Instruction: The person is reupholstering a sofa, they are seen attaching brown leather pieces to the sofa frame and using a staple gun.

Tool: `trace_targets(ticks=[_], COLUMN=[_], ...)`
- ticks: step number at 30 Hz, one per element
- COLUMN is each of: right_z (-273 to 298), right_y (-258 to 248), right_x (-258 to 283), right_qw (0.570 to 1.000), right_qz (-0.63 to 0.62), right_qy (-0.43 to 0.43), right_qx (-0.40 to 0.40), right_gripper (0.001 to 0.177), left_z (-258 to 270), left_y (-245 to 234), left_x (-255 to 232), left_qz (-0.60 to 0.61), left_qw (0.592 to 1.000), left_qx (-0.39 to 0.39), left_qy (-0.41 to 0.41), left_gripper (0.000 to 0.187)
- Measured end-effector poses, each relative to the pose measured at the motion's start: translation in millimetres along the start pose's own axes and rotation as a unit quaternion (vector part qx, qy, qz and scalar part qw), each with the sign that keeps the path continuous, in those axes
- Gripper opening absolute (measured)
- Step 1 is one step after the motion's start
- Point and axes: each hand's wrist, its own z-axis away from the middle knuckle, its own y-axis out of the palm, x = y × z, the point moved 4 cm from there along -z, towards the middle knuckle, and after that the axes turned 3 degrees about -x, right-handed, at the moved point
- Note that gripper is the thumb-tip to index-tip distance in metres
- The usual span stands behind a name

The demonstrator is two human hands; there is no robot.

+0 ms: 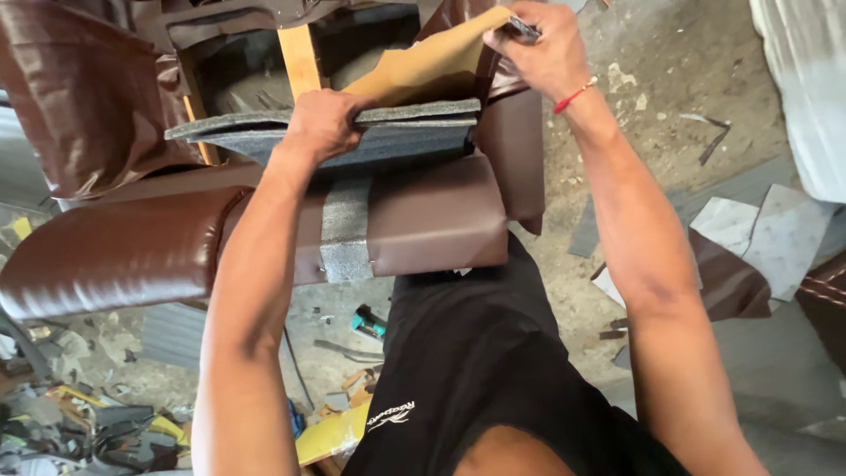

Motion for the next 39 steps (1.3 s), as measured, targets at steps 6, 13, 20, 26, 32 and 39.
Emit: trace_targets(ticks=[6,13,20,26,32,39], right_z=[15,22,29,36,44,59], right_y=[-7,-6,4,9,5,-10], right_x=[11,31,36,29,25,40], right_qw=[0.997,0.997,0.999,0.998,0.996,0.999], right_qz=[0.064,0.079,0.030,0.047,0.082,0.018], right_qy=[-0.035,-0.014,0.031,-0.028,-0.010,0.000], right_qx=[0.011,0.015,-0.007,0.016,0.023,0.037], right_gripper=[0.022,0.024,0.027,0.025,0.025,0.022], left_z=[25,19,1,17,30,27], left_y=[1,-10,-7,22,33,29], left_x=[-18,-18,-23,-25,-25,-40], left_qz=[0.019,0.005,0.009,0.018,0.095,0.045], left_qw=[0.998,0.995,0.998,0.991,0.955,0.983], left_qx=[-0.062,-0.095,-0.060,-0.126,-0.269,-0.165], left_qy=[0.010,0.000,-0.003,0.039,0.088,0.062], left_gripper=[0.039,0.040,0.039,0.042,0.049,0.054])
